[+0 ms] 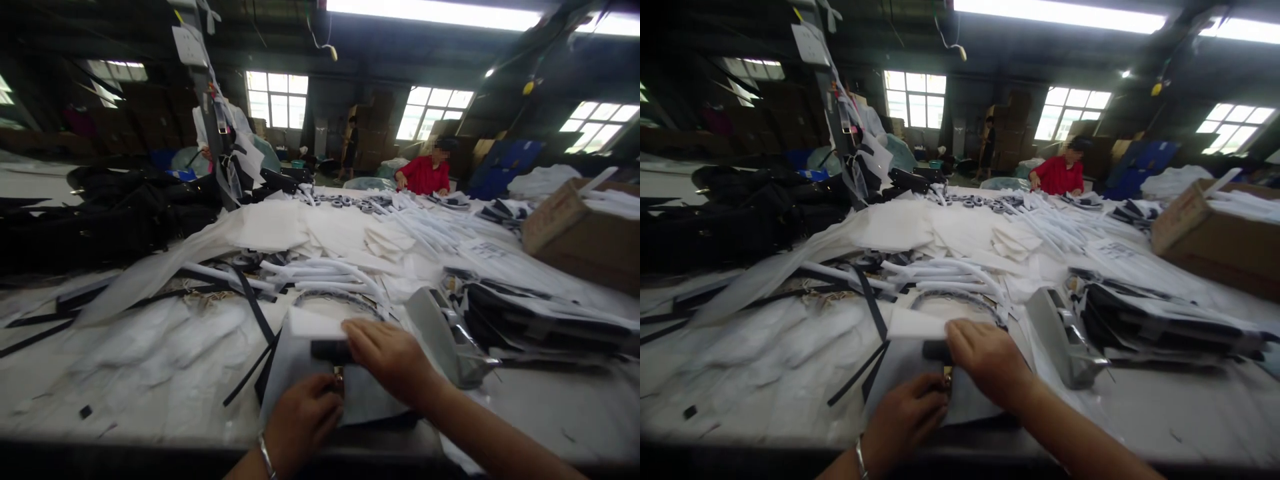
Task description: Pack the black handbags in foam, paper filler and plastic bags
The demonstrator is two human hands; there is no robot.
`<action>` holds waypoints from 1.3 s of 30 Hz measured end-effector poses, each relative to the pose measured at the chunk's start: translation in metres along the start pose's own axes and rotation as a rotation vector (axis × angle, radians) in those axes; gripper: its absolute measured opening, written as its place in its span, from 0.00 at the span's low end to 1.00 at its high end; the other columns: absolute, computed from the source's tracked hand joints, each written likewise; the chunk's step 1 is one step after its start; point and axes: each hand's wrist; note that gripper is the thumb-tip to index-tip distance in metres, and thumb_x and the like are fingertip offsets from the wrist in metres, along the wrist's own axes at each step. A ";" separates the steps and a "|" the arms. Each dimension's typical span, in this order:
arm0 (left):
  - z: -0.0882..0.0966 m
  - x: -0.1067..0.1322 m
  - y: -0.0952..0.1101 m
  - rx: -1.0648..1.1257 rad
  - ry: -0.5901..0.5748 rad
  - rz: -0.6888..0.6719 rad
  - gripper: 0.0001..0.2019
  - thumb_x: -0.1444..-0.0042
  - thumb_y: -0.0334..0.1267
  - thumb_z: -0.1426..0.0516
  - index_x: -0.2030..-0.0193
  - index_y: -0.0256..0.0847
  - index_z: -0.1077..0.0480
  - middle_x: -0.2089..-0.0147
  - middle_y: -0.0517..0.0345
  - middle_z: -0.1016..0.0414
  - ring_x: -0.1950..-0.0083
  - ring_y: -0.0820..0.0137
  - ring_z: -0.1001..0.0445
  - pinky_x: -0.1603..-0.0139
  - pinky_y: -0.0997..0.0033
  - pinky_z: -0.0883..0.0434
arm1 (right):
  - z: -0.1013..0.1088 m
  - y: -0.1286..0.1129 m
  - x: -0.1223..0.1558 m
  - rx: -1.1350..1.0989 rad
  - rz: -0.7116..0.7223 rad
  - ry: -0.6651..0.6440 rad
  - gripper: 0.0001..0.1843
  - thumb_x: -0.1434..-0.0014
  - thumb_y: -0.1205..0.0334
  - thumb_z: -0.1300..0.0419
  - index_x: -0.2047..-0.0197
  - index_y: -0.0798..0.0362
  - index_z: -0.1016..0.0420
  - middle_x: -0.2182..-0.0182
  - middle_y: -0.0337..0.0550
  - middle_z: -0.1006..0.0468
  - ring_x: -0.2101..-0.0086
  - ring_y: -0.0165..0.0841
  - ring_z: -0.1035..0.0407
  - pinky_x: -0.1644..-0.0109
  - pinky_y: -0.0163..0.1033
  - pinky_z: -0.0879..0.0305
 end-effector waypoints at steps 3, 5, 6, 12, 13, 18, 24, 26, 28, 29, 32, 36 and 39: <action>-0.004 0.001 -0.004 -0.064 -0.003 -0.024 0.08 0.37 0.36 0.46 0.56 0.47 0.25 0.53 0.56 0.21 0.58 0.65 0.21 0.53 0.68 0.24 | -0.020 -0.037 0.030 -0.098 0.104 0.037 0.15 0.32 0.68 0.50 0.46 0.56 0.27 0.54 0.51 0.19 0.54 0.42 0.25 0.50 0.44 0.31; -0.009 0.006 -0.009 -0.090 0.004 -0.038 0.09 0.36 0.36 0.46 0.56 0.48 0.24 0.59 0.59 0.19 0.62 0.66 0.20 0.55 0.68 0.23 | -0.034 -0.047 0.044 -0.202 0.033 -0.023 0.15 0.34 0.65 0.47 0.46 0.55 0.28 0.52 0.50 0.20 0.54 0.43 0.26 0.50 0.46 0.30; -0.011 0.009 -0.011 -0.105 0.010 -0.052 0.10 0.36 0.36 0.47 0.56 0.48 0.24 0.60 0.60 0.18 0.62 0.65 0.20 0.55 0.67 0.23 | -0.039 -0.048 0.050 -0.251 -0.022 -0.056 0.17 0.35 0.63 0.45 0.44 0.54 0.29 0.50 0.50 0.21 0.53 0.43 0.27 0.49 0.47 0.29; 0.005 0.027 -0.012 -0.239 0.071 -0.144 0.16 0.36 0.44 0.45 0.42 0.50 0.29 0.44 0.52 0.23 0.47 0.53 0.23 0.44 0.51 0.27 | -0.050 -0.042 0.069 -0.339 -0.100 -0.180 0.32 0.38 0.68 0.44 0.32 0.47 0.41 0.36 0.45 0.34 0.40 0.46 0.38 0.38 0.55 0.38; 0.011 0.028 -0.011 -0.283 0.062 -0.157 0.19 0.37 0.44 0.43 0.40 0.51 0.31 0.42 0.52 0.25 0.45 0.53 0.25 0.43 0.50 0.27 | -0.052 -0.042 0.070 -0.328 -0.087 -0.194 0.32 0.38 0.69 0.45 0.32 0.47 0.41 0.35 0.45 0.35 0.38 0.47 0.41 0.37 0.56 0.39; 0.016 0.029 -0.016 -0.343 -0.015 -0.164 0.21 0.39 0.41 0.41 0.39 0.49 0.33 0.43 0.52 0.24 0.46 0.55 0.24 0.45 0.54 0.24 | -0.067 -0.053 0.072 -0.145 -0.130 -0.187 0.35 0.42 0.75 0.48 0.31 0.51 0.42 0.35 0.48 0.36 0.38 0.53 0.41 0.39 0.63 0.40; 0.005 0.032 -0.019 -0.292 -0.041 -0.077 0.22 0.39 0.37 0.41 0.37 0.48 0.34 0.42 0.51 0.25 0.47 0.55 0.24 0.46 0.52 0.24 | -0.059 -0.062 0.067 0.085 -0.202 0.056 0.32 0.39 0.75 0.49 0.32 0.53 0.40 0.38 0.48 0.32 0.42 0.48 0.35 0.43 0.55 0.37; 0.007 0.031 -0.017 -0.287 -0.066 -0.080 0.26 0.39 0.34 0.42 0.34 0.51 0.38 0.42 0.53 0.25 0.47 0.54 0.24 0.47 0.50 0.24 | -0.050 -0.061 0.061 0.096 -0.217 0.090 0.28 0.37 0.74 0.49 0.34 0.54 0.38 0.39 0.50 0.30 0.44 0.46 0.33 0.46 0.51 0.36; 0.010 0.030 -0.016 -0.279 -0.081 -0.096 0.28 0.39 0.34 0.42 0.33 0.51 0.40 0.42 0.54 0.25 0.47 0.53 0.24 0.47 0.49 0.24 | -0.044 -0.059 0.057 0.095 -0.215 0.091 0.26 0.36 0.72 0.49 0.35 0.55 0.36 0.39 0.50 0.30 0.47 0.45 0.32 0.50 0.49 0.35; 0.011 0.029 -0.015 -0.278 -0.087 -0.098 0.27 0.39 0.34 0.42 0.33 0.51 0.40 0.42 0.55 0.25 0.46 0.53 0.24 0.47 0.50 0.24 | -0.042 -0.058 0.055 0.092 -0.208 0.080 0.25 0.36 0.71 0.48 0.36 0.54 0.34 0.38 0.50 0.31 0.49 0.45 0.31 0.52 0.48 0.35; 0.013 0.028 -0.015 -0.292 -0.097 -0.103 0.26 0.38 0.37 0.42 0.34 0.51 0.38 0.41 0.56 0.26 0.44 0.53 0.26 0.45 0.52 0.25 | -0.046 -0.056 0.055 0.051 -0.173 0.012 0.24 0.37 0.69 0.45 0.38 0.52 0.31 0.37 0.47 0.32 0.55 0.43 0.30 0.57 0.48 0.35; 0.015 0.026 -0.013 -0.284 -0.104 -0.098 0.26 0.40 0.37 0.40 0.35 0.50 0.36 0.40 0.54 0.27 0.43 0.53 0.26 0.42 0.53 0.26 | -0.058 -0.050 0.062 -0.064 -0.146 -0.093 0.30 0.40 0.73 0.46 0.35 0.52 0.36 0.37 0.42 0.33 0.48 0.44 0.34 0.47 0.50 0.37; 0.015 0.026 -0.011 -0.238 -0.083 -0.067 0.23 0.39 0.36 0.41 0.37 0.49 0.33 0.41 0.54 0.26 0.44 0.53 0.26 0.43 0.52 0.25 | -0.061 -0.050 0.070 -0.077 -0.133 -0.117 0.37 0.44 0.76 0.48 0.31 0.55 0.43 0.34 0.41 0.38 0.37 0.49 0.47 0.36 0.56 0.47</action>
Point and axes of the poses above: each hand's wrist, its own x-axis away from the middle knuckle, its own z-axis out of the back of the hand, y = z × x
